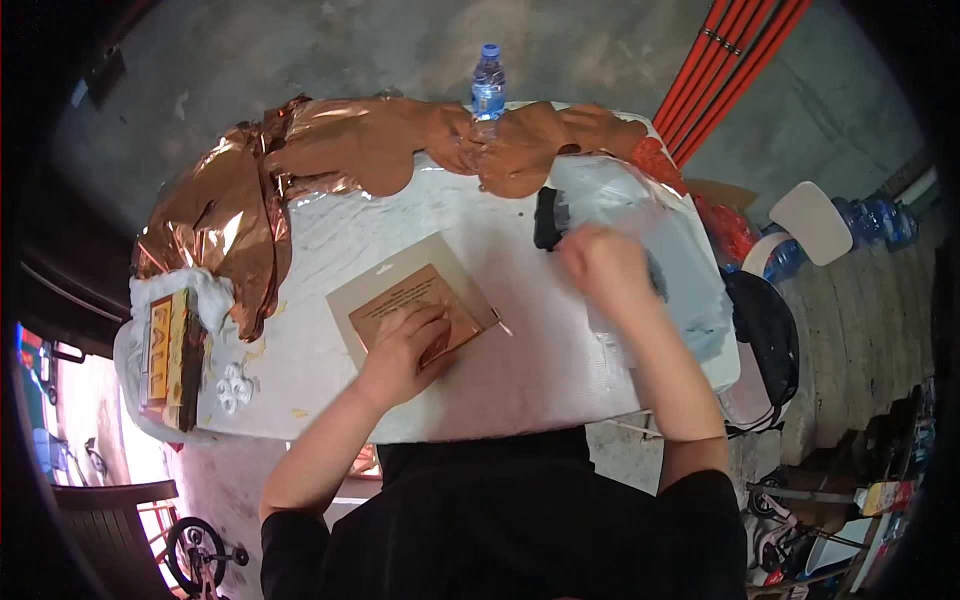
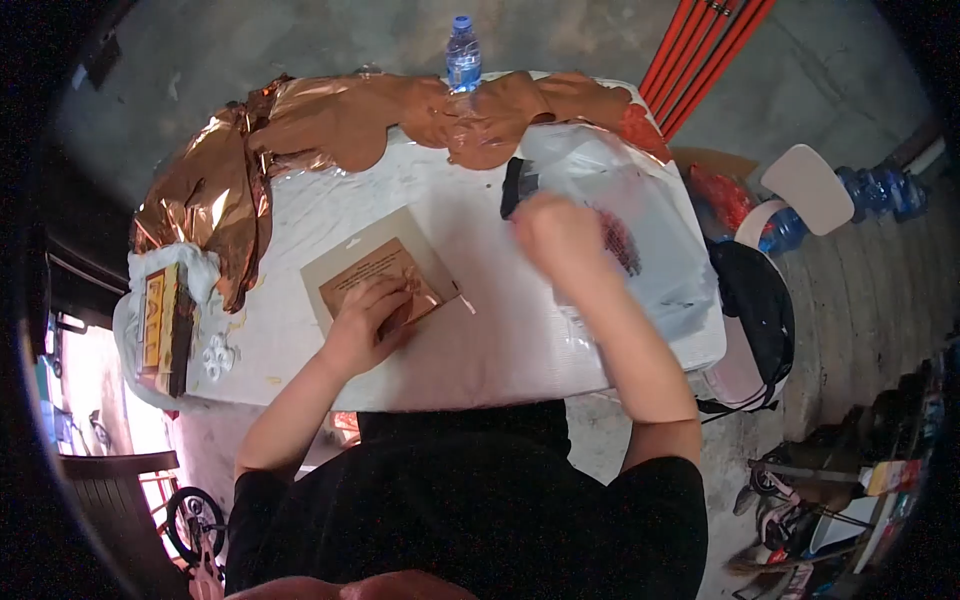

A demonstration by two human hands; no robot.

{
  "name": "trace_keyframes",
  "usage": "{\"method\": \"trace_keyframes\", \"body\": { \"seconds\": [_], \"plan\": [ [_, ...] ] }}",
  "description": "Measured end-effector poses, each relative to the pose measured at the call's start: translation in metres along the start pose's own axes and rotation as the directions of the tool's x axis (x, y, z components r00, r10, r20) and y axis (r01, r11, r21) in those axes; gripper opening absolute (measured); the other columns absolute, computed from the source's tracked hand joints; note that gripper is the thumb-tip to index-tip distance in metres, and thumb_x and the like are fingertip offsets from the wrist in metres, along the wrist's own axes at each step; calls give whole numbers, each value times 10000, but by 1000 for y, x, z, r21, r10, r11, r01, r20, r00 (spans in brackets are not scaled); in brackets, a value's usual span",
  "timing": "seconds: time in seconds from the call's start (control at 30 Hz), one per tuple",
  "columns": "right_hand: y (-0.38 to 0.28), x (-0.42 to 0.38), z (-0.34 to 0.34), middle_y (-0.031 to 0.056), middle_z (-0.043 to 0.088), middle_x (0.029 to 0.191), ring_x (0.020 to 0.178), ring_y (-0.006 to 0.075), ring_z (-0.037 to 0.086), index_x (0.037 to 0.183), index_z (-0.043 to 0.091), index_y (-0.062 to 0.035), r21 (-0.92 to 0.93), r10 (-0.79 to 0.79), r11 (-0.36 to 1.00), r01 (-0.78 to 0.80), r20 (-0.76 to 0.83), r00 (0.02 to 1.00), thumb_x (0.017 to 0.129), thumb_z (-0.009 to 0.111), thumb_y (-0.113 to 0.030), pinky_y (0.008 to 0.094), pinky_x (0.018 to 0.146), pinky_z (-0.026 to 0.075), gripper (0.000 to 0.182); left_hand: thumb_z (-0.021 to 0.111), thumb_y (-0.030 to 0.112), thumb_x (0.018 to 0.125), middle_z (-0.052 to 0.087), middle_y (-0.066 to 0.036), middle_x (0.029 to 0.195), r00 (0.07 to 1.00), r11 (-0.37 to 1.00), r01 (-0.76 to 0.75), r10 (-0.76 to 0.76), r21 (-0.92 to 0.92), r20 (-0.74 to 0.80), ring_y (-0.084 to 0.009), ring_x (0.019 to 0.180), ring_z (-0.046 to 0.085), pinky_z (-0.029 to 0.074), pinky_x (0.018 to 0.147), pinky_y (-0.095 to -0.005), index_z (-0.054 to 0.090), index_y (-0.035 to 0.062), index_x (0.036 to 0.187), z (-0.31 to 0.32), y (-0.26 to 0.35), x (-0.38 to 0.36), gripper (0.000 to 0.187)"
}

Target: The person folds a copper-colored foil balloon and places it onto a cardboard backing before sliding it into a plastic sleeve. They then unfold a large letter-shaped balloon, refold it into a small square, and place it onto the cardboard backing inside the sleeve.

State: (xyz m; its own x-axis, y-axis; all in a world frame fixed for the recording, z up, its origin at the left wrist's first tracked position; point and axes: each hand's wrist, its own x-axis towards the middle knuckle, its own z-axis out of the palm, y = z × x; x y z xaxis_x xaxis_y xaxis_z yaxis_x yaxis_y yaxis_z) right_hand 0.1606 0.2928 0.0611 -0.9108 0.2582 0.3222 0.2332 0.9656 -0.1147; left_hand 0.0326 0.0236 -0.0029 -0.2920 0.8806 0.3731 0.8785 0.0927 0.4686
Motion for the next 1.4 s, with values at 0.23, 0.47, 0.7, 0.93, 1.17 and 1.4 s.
{"method": "trace_keyframes", "body": {
  "seconds": [0.23, 0.47, 0.7, 0.93, 1.17, 1.4],
  "plan": [
    [108, 60, 42, 182, 642, 930, 896, 335, 624, 876, 673, -30, -37, 135, 990, -135, -1, 991, 783, 613, -154, 430, 762, 502, 166, 729, 123, 716, 574, -133, 1208, 1000, 997, -8, 8, -71, 4, -323, 1143, 501, 404, 949, -419, 626, 23, 1090, 5, -5, 6, 401],
    [107, 88, 57, 195, 664, 859, 822, 339, 652, 844, 687, -26, -283, 318, 916, -284, 83, 944, 722, 667, -181, 424, 774, 511, 199, 728, 141, 727, 617, -139, 1128, 999, 996, 3, -7, -90, -47, -313, 1121, 534, 417, 945, -407, 641, 23, 1021, 5, -9, 4, 328],
    [123, 91, 59, 188, 668, 864, 828, 335, 655, 792, 699, -33, -272, 334, 915, -297, 100, 937, 704, 643, -135, 430, 753, 520, 145, 753, 106, 714, 630, -152, 1111, 999, 985, 20, -26, -170, -34, -311, 1136, 546, 454, 930, -392, 656, 16, 985, 5, -9, 3, 302],
    [91, 76, 15, 171, 675, 915, 837, 311, 659, 833, 694, -26, -331, 291, 917, -223, 172, 941, 772, 603, -159, 410, 832, 497, 172, 689, 56, 742, 639, -155, 1052, 997, 979, -14, -3, -203, -82, -311, 1075, 574, 461, 909, -390, 643, 2, 914, 11, -14, 1, 186],
    [22, 2, -15, 98, 631, 762, 705, 213, 646, 811, 635, -15, 550, 87, 828, -110, 68, 994, 802, 623, -75, 325, 626, 506, 62, 686, 41, 760, 645, -161, 1082, 996, 988, -1, -12, -156, -85, -319, 1117, 568, 480, 904, -392, 654, 17, 949, 9, -11, 2, 193],
    [-38, -57, 26, 100, 611, 726, 673, 217, 636, 794, 565, -25, 567, -196, 817, 105, 103, 975, 774, 645, -15, 309, 580, 492, 83, 673, 42, 779, 640, -147, 1091, 995, 989, 22, -35, -148, -90, -324, 1105, 571, 475, 907, -390, 650, 14, 965, 13, -14, 1, 190]
  ]
}}
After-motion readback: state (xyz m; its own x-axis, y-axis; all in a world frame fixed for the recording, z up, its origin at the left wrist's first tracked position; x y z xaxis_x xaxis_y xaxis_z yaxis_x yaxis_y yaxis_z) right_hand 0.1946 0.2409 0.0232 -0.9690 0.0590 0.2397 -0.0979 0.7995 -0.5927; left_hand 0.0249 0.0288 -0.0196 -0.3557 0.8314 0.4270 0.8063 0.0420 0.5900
